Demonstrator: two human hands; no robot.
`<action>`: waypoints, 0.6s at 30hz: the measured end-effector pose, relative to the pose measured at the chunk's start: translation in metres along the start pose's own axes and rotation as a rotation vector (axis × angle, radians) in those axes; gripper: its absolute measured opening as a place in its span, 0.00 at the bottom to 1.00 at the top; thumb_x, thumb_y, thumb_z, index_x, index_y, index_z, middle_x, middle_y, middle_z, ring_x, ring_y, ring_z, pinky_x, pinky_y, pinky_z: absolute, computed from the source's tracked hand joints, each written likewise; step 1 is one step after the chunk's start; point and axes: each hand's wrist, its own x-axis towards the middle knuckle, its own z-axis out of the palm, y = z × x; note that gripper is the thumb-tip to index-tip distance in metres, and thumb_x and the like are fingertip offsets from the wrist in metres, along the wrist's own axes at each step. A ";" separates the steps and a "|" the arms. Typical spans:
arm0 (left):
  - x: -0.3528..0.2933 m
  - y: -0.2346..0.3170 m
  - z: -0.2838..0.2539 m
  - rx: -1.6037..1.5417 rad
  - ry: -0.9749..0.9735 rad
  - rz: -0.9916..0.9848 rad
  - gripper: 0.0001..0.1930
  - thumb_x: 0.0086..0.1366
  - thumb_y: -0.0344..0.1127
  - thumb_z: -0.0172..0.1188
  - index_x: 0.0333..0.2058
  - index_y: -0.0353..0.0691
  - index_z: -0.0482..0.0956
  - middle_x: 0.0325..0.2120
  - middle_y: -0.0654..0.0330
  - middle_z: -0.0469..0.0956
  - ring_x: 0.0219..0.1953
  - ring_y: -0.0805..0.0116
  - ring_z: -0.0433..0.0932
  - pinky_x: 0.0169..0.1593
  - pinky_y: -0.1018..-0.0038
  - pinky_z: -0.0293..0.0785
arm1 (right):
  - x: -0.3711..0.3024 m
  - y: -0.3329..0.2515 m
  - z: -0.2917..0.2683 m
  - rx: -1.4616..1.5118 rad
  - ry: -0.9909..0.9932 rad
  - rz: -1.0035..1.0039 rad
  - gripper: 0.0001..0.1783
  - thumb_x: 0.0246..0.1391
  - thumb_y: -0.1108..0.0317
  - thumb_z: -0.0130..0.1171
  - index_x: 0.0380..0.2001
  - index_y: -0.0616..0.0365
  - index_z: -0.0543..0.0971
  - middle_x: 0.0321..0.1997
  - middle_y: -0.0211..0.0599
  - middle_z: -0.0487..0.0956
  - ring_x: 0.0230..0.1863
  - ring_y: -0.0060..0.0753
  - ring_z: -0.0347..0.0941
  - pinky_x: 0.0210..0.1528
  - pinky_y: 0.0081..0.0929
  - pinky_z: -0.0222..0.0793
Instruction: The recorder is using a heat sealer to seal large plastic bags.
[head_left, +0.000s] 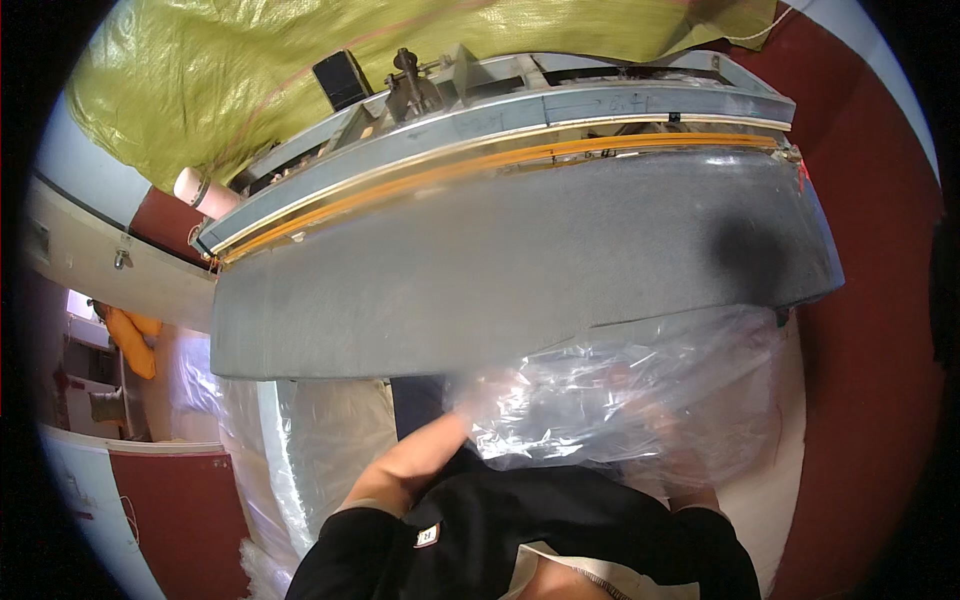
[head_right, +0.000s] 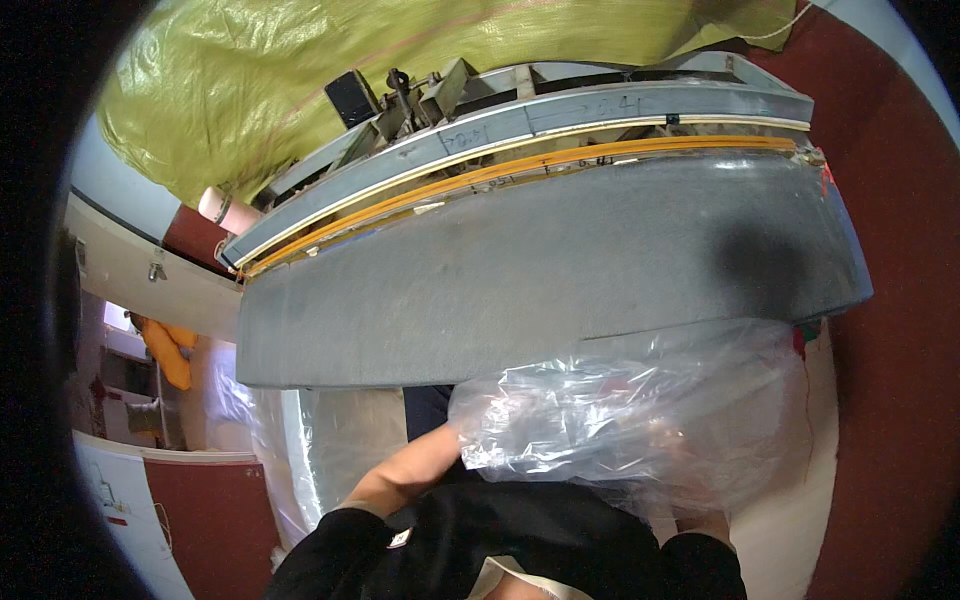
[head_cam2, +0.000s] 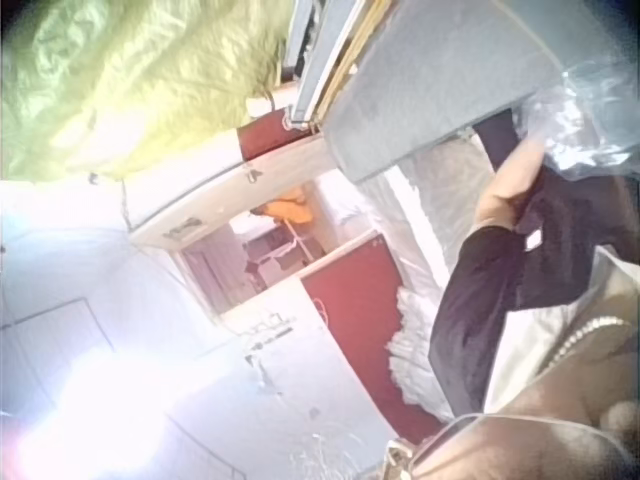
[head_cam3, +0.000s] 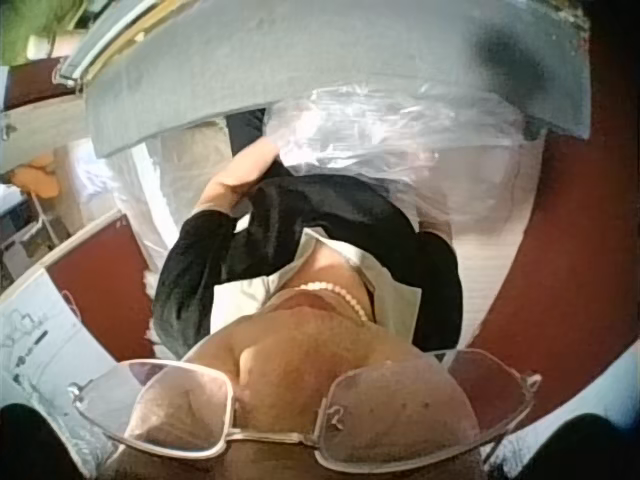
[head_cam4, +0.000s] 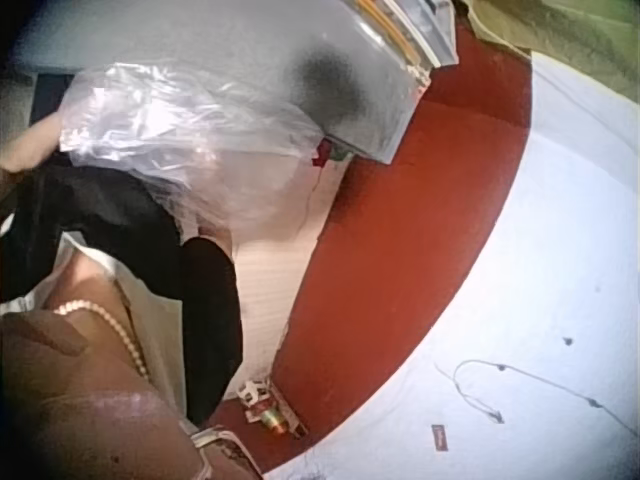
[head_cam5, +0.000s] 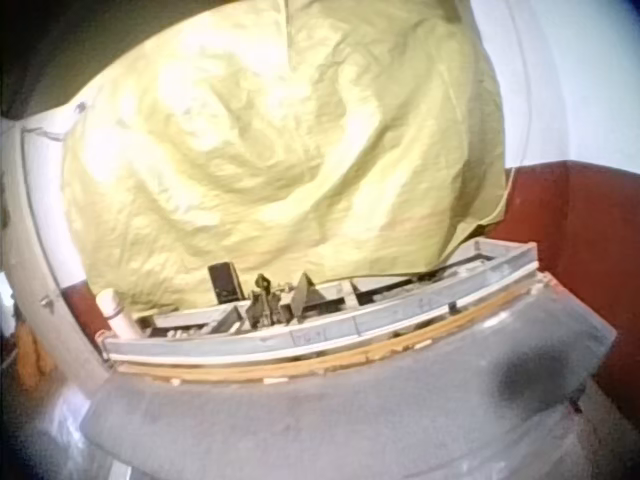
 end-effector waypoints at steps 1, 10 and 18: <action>-0.018 -0.009 0.002 -0.011 -0.018 0.007 0.18 0.57 0.31 0.50 0.46 0.34 0.66 0.43 0.55 0.70 0.46 0.68 0.67 0.51 0.72 0.62 | -0.002 0.005 0.001 -0.008 -0.009 0.006 0.15 0.47 0.67 0.49 0.36 0.66 0.70 0.37 0.43 0.72 0.38 0.36 0.68 0.40 0.28 0.63; -0.127 -0.060 -0.031 -0.092 -0.143 0.024 0.19 0.57 0.31 0.51 0.48 0.34 0.65 0.43 0.55 0.70 0.46 0.68 0.68 0.51 0.72 0.62 | -0.027 0.049 0.015 -0.071 -0.149 0.046 0.14 0.45 0.68 0.50 0.35 0.66 0.71 0.35 0.42 0.73 0.37 0.36 0.68 0.39 0.28 0.63; -0.087 -0.030 -0.006 -0.202 -0.212 0.101 0.19 0.58 0.31 0.51 0.48 0.34 0.64 0.43 0.55 0.70 0.45 0.68 0.68 0.50 0.71 0.63 | -0.033 0.044 0.005 -0.107 -0.223 0.016 0.13 0.43 0.70 0.51 0.34 0.66 0.71 0.33 0.42 0.73 0.36 0.36 0.69 0.37 0.28 0.64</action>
